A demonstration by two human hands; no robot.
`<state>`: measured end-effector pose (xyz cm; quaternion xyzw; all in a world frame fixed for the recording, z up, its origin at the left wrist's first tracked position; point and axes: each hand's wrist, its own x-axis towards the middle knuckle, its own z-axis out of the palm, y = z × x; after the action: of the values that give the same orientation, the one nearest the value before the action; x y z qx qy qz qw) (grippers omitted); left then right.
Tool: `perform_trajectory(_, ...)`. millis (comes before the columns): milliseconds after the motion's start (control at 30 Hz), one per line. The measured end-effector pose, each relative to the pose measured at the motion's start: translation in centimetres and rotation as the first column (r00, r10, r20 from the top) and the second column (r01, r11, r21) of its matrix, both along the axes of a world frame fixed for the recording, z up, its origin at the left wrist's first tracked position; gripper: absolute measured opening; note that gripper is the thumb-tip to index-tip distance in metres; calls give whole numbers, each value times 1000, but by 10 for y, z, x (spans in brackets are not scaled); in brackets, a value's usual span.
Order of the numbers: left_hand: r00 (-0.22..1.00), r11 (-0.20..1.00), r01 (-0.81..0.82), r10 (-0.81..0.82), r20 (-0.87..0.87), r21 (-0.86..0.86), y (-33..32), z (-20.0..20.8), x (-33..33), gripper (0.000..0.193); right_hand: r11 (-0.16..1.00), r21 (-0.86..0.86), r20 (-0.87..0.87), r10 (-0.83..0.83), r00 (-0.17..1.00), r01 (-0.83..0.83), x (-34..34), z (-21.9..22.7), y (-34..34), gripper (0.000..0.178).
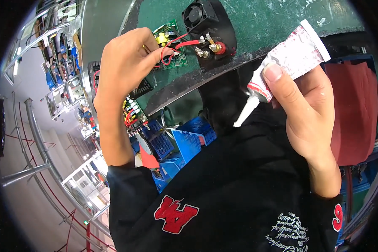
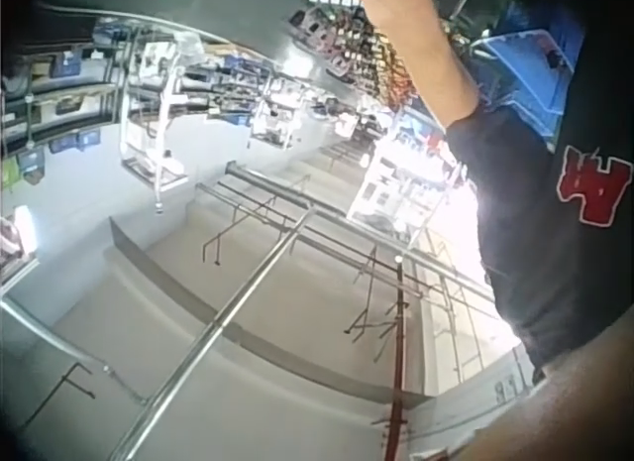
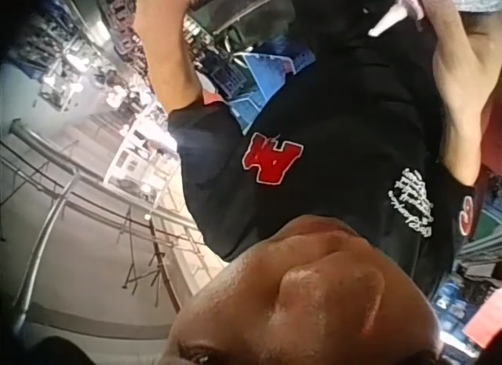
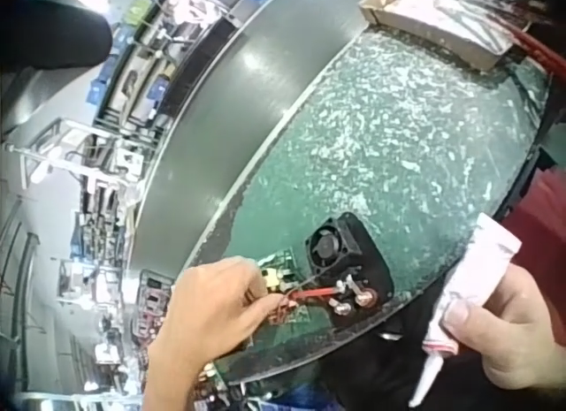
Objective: Assembling electronic components on a circuit board, including installing cooling fans and connecting wiring.
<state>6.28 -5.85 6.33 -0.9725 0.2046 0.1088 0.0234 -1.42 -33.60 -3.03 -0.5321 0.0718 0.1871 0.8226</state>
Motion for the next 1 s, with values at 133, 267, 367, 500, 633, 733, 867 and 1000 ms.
perform_trajectory(133, 1000, 1000, 7, -7, 0, -29, 3, -3, -1, 28, 996, 82, -58, -23, 998, 28, -4, 8, 14, 22)
perform_trajectory(267, 999, 1000, -3, 3, -46, -9, 0, 2, -6, 20, 992, 115, 31, -55, 998, 51, -13, 5, 31, 20)
perform_trajectory(367, 983, 976, 154, -136, 122, -153, -18, 3, -17, 40, 993, 98, 19, -69, 997, 67, -21, -4, 28, 23)
perform_trajectory(500, 929, 896, 367, -337, 156, -250, -59, 7, -18, 66, 993, 6, -17, -114, 993, 114, -26, 6, 20, 38)
perform_trajectory(633, 967, 973, 225, -230, -115, -53, -86, 13, 14, 65, 990, 50, -9, -130, 991, 130, -34, -3, 3, 34)
perform_trajectory(733, 983, 998, 62, -66, -173, -29, -88, 19, 20, 74, 985, 56, 1, -164, 986, 164, -38, -5, 6, 29)
perform_trajectory(867, 998, 960, 12, -26, -48, -281, -64, 17, 22, 85, 983, 100, -75, -147, 986, 154, -35, -8, 23, 22)
perform_trajectory(1000, 943, 620, 266, -327, 64, -738, -49, 12, 28, 82, 973, 179, -63, -135, 989, 144, -31, -8, 47, 18)
